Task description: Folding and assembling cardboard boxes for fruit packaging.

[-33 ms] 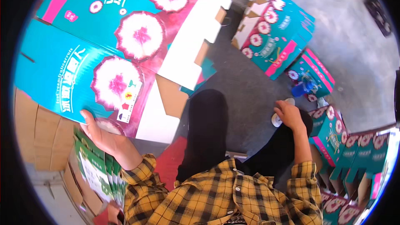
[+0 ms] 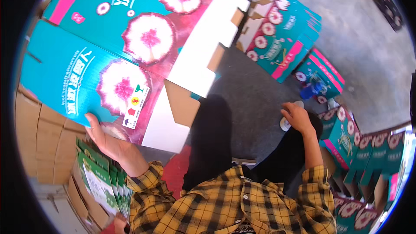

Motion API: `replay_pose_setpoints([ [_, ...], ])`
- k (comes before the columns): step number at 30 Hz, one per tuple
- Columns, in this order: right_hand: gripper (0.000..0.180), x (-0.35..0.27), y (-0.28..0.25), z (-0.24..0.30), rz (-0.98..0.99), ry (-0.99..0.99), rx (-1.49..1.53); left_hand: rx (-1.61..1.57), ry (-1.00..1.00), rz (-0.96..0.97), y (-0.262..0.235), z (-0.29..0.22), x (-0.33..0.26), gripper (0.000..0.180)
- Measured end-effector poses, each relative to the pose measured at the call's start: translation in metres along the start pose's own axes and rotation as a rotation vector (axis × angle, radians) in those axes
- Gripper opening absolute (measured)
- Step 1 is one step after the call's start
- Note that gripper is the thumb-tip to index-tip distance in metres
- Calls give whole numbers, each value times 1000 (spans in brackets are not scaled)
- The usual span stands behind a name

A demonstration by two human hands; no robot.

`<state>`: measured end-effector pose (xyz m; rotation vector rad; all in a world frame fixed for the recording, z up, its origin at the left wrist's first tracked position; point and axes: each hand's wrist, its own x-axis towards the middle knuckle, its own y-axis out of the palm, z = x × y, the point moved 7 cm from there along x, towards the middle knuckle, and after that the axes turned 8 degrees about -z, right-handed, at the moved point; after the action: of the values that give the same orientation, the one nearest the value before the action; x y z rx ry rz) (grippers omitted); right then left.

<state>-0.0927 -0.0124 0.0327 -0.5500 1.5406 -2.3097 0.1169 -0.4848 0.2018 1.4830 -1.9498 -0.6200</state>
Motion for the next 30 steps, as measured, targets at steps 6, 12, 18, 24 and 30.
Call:
replay_pose_setpoints([
  [6, 59, 5, -61, 38, -29, 134, 1343, -77, -611, 238, 47, 99, -36, 39],
  [12, 52, -15, -92, 58, -327, 338, 1666, -46, -996, 332, 58, 169, -103, 37],
  [18, 43, -25, -104, 34, -331, 464, 1557, 519, -1125, 472, -25, 239, -179, 46],
  [24, 39, -14, -52, 34, -14, 515, 1389, 813, -563, 1313, -17, 203, -242, 92],
  [30, 39, -9, -31, 43, 190, 502, 1432, 556, -545, 1571, 42, 184, -279, 90],
])
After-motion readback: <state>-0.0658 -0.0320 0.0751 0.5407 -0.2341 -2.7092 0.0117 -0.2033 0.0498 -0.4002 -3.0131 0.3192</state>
